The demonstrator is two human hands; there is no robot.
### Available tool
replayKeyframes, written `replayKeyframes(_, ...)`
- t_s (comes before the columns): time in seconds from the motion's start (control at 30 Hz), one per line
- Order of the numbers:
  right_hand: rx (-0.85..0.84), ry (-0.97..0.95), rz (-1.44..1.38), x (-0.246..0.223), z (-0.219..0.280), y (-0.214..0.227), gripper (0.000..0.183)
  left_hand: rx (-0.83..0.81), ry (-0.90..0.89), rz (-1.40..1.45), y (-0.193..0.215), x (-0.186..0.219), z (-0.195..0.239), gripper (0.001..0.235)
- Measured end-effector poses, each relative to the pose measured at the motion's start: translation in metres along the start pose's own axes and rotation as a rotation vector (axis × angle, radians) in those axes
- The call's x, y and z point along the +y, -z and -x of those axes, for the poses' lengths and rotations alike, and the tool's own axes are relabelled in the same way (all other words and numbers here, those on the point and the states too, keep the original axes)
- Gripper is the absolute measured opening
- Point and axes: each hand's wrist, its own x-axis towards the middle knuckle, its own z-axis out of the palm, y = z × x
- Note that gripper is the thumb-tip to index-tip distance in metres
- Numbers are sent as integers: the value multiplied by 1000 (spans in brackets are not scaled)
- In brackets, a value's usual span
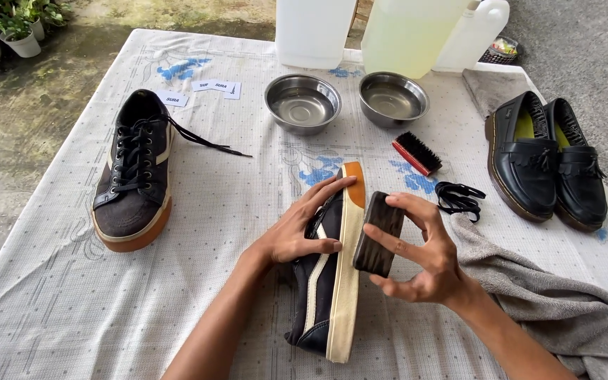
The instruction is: The person dips a brush into a bowl of liquid and scrubs the side and sole of a sneaker. They continue to scrub the shoe with the brush, focusing on the rubber midsole and the fabric upper.
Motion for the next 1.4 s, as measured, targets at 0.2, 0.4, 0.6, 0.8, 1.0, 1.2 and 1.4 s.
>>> replayKeyframes(0.2, 17, -76, 134, -2, -9, 4, 67, 7, -12, -11, 2, 1, -1, 115)
replayKeyframes(0.4, -15, -102, 100, -3, 0, -1, 65, 4, -21, 4, 0, -6, 0, 115)
replayKeyframes(0.6, -51, -34, -63, -11, 6, -3, 67, -5, -20, 33, 0, -7, 1, 115)
replayKeyframes(0.8, -22, -52, -28, 3, -18, -4, 69, -16, -18, 29, 2, -5, 1, 111)
replayKeyframes(1.0, -240, 66, -319, -20, -20, 10, 63, -108, -14, 37, 6, -7, 4, 91)
replayKeyframes(1.2, -104, -8, -94, 1, -33, -2, 68, -33, -15, 56, 3, -8, -1, 112)
replayKeyframes(1.4, -187, -12, -356, -10, -15, -3, 68, -48, -3, 47, 3, -2, 0, 113)
